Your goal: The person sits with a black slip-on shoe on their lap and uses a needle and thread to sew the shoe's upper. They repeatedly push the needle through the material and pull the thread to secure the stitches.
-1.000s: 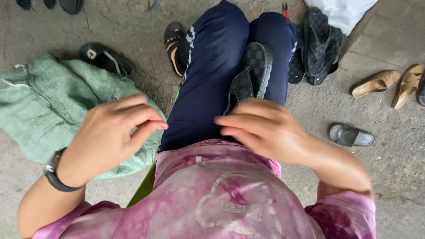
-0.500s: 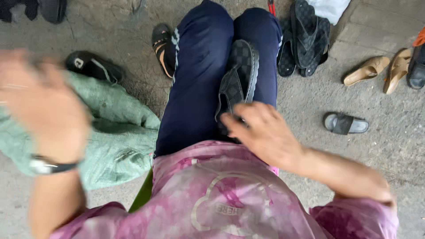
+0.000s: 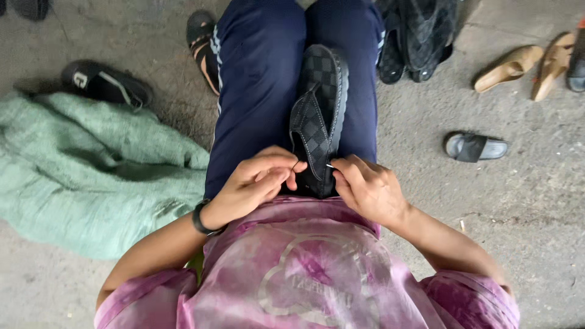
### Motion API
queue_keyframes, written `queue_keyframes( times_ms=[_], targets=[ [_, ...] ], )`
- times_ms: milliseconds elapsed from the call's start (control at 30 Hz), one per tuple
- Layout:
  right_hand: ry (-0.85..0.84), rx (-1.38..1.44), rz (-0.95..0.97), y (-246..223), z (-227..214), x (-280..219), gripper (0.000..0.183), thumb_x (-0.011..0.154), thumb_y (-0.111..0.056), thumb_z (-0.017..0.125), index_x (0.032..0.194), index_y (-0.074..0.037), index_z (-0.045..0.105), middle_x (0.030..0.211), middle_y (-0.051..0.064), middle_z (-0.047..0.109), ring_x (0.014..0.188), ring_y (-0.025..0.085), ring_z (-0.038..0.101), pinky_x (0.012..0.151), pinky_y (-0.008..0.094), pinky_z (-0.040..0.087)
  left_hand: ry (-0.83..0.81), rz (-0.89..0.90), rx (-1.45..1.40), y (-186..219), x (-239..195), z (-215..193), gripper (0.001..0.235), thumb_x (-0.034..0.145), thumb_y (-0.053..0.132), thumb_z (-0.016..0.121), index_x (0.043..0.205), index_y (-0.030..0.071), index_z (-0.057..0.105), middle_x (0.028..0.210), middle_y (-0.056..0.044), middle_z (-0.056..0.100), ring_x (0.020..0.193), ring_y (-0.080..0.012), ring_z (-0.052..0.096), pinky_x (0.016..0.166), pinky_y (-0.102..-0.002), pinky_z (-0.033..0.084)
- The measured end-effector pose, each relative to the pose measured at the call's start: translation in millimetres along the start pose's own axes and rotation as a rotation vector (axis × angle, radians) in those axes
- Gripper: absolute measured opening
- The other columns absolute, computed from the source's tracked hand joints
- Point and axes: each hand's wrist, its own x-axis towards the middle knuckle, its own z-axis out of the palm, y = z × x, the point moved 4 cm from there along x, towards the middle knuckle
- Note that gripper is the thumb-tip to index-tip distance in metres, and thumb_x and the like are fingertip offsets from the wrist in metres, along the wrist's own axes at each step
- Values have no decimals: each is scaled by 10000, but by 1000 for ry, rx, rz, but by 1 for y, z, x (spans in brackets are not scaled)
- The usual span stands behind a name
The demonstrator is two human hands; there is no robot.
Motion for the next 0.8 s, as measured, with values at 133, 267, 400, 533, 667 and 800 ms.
queue_keyframes(
  times_ms=[133,267,400,533,667,800],
  targets=[
    [150,86,-80,1,-6,2,191,925,-127,664,1103,-62,685,853,89,668,664,257,702,560,341,576,225,-103,673,-28,10,-3,177,913,56,673,1066,68,584,872,-100,704,665,-278,737,461,-302,502],
    [92,-22,-173,-2,-28,5,238,966,-88,615,1164,-89,746,863,85,644,675,223,681,566,306,561,95,-171,781,-28,22,4,416,764,50,762,1075,65,486,738,-129,729,608,-326,718,469,-373,483],
    [-186,-295,-115,-11,-76,5,513,878,-132,601,1368,-284,616,754,10,559,545,173,631,500,330,556,154,-90,835,-10,26,5,168,848,48,722,939,87,587,605,-48,674,472,-173,609,410,-237,393],
    [-408,-383,102,20,-94,-23,587,949,-57,521,1457,-352,520,751,53,642,525,175,633,474,285,505,53,17,1098,-9,19,7,132,855,7,645,964,77,664,759,-117,687,644,-299,703,496,-342,520],
    [-558,547,117,-4,-56,-8,584,850,73,470,1344,-217,583,852,160,628,696,366,664,591,491,599,-78,128,1442,-4,11,11,362,833,-37,573,1146,111,680,881,-124,623,741,-382,694,621,-424,583],
    [-140,810,80,-8,-9,-12,104,927,-114,651,965,-120,748,813,46,698,707,263,697,612,334,582,-37,151,1444,-2,7,11,352,896,-16,528,1194,129,645,834,-81,558,747,-352,674,635,-400,579]
  ],
)
